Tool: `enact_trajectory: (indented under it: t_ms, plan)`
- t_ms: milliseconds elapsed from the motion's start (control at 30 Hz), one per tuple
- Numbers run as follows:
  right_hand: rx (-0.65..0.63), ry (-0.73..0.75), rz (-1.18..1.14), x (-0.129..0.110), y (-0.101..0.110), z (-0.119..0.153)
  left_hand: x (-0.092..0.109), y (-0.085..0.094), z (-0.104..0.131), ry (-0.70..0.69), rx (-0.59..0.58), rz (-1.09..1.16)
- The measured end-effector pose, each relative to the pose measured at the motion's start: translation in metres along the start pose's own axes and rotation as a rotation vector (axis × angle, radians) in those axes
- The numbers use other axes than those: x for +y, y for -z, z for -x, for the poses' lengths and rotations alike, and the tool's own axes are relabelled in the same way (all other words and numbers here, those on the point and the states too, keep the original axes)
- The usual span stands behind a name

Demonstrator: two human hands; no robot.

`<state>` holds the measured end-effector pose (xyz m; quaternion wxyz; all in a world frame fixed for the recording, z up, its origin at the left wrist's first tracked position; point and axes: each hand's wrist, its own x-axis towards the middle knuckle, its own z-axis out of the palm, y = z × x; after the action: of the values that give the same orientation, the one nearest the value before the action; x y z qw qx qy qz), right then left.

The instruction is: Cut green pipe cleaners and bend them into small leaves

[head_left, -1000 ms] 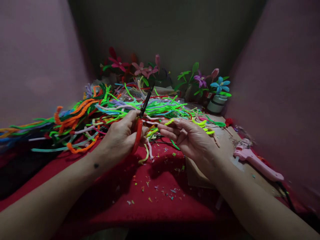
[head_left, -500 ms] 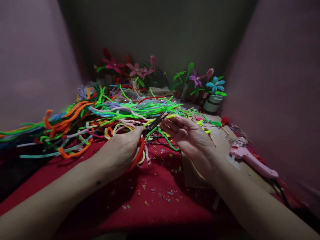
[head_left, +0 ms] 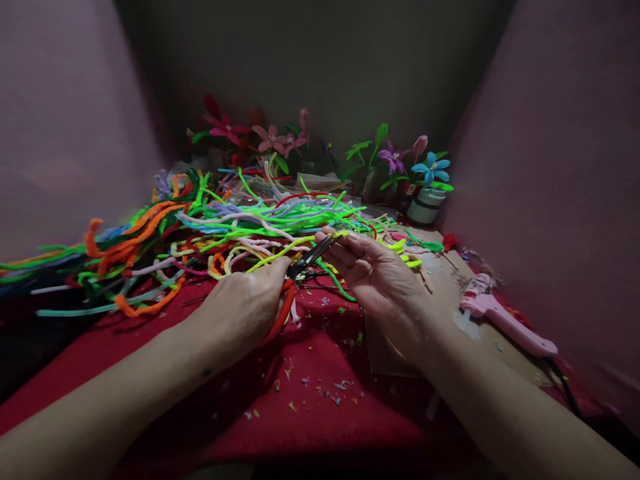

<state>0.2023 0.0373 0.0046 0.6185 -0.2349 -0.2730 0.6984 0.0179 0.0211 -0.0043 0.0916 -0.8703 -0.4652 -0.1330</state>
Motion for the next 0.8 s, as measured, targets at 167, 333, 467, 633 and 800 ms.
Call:
enact_trajectory:
  t_ms: [167,333,467,633,800]
  plan:
    - [-0.013,0.008,0.005,0.001,-0.0022,0.0026,-0.0023,-0.0019,0.0006,-0.053,0.042,-0.056]
    - [-0.021,-0.007,0.011,0.0009,-0.0013,0.0025,-0.0039,-0.0037,0.0017,-0.053,0.01,-0.059]
    - [-0.013,-0.048,0.0,0.0012,0.0002,0.0021,-0.0036,-0.006,0.0004,-0.033,-0.026,-0.033]
    - [-0.013,-0.056,-0.027,0.002,0.0016,0.0002,-0.0042,-0.0083,-0.0009,-0.037,-0.034,0.007]
    - [0.052,-0.062,-0.031,0.0019,-0.0011,-0.0004,-0.0047,-0.0099,0.0007,-0.025,-0.025,0.057]
